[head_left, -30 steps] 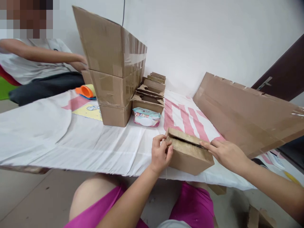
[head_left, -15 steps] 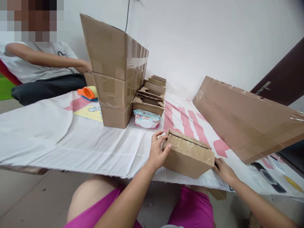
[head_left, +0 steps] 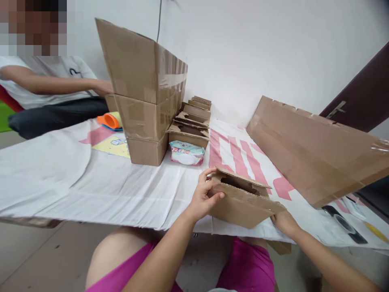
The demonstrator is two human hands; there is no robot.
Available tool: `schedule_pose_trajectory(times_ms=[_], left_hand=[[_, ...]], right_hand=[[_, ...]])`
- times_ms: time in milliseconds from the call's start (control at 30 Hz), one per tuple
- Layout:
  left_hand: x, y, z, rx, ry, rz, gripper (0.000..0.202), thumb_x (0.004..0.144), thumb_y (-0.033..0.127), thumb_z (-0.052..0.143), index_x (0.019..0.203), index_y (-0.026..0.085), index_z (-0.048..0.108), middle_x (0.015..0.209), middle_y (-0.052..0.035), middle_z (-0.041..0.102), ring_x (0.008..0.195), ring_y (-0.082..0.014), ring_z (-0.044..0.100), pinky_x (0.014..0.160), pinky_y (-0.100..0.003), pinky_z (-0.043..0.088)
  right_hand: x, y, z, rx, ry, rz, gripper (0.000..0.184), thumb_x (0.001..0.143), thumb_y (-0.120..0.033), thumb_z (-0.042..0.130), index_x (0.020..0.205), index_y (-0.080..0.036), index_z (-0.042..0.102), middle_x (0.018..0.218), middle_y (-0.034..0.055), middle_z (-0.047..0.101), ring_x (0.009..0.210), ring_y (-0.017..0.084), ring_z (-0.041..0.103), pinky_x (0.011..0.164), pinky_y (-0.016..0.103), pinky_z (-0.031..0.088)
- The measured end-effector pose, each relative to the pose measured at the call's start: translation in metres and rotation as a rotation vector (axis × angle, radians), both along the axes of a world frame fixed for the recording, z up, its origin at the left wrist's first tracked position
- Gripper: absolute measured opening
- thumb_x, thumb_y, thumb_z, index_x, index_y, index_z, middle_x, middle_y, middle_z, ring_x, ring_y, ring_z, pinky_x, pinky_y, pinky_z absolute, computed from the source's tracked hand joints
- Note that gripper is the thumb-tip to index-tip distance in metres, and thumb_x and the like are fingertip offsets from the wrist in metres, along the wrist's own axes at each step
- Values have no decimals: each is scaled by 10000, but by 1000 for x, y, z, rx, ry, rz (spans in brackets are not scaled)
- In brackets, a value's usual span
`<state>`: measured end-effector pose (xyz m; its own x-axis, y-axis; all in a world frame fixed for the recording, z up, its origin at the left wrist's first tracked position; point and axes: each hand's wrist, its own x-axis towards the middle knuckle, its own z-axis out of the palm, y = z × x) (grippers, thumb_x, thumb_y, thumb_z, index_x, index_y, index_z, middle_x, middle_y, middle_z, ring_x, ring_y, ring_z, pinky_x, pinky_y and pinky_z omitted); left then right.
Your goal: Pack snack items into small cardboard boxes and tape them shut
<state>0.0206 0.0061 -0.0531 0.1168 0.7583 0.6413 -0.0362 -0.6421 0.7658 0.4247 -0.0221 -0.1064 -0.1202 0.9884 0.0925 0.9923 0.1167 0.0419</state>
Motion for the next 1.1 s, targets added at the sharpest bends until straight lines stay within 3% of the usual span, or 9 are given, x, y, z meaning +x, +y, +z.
schedule_pose_trajectory(times_ms=[100,200,400,500,600,733,867,1000,1100], left_hand=[[0,-3,2,16,-4,46,290,862,458,582,800,180,631,1278,-131,442,1245,-277,438,1038,-431,371],[0,-5,3,39,8,140,338,898,425,525,675,174,560,1132,-109,492,1141,-247,491,989,-409,394],[10,-10,4,-5,37,337,322,911,326,501,626,186,452,1037,-86,518,1036,-218,531,903,-376,446],[17,-11,2,-34,45,396,242,902,306,507,689,196,474,1051,-93,520,1047,-229,534,881,-386,472],[18,-9,1,-46,63,436,164,888,295,522,758,196,502,1162,-122,500,1092,-247,527,867,-401,493],[11,-3,2,34,113,379,209,886,287,523,711,196,456,1379,-129,442,1286,-283,436,1031,-473,399],[6,2,2,10,59,215,235,901,296,498,700,206,416,1326,-129,532,1322,-267,433,1049,-457,389],[9,2,2,-9,18,211,245,903,280,483,686,208,394,1271,-141,550,1237,-250,511,974,-415,437],[12,1,1,-8,27,240,234,893,259,484,684,208,392,1239,-139,556,1207,-250,525,958,-415,437]], right_hand=[[1,1,1,26,33,18,417,851,-269,444,1229,-200,604,1114,122,635,1085,267,569,936,422,445],[0,9,14,122,106,1,421,830,-307,471,1215,-203,608,1139,128,635,1093,284,563,936,461,445],[-41,17,85,444,503,-2,371,901,-470,423,1074,-218,633,1078,98,649,976,230,605,858,402,503],[-82,3,123,549,531,201,267,933,-369,443,1067,-222,620,1061,86,640,1017,214,593,892,388,486],[-121,-12,140,482,345,465,221,911,-287,509,1095,-241,622,1105,88,628,1074,236,568,931,432,460],[-146,-16,130,352,233,621,292,917,-191,471,1192,-224,564,1151,102,615,1124,234,543,949,448,457],[-142,-14,121,350,295,589,305,933,-216,447,1225,-218,534,1188,116,585,1132,230,540,937,430,473],[-110,-16,112,464,383,393,342,942,-313,434,1264,-220,504,1237,117,559,1171,237,515,987,444,438],[-69,-18,87,490,431,121,331,937,-360,400,1193,-204,542,1174,113,599,1127,234,545,970,428,449]])
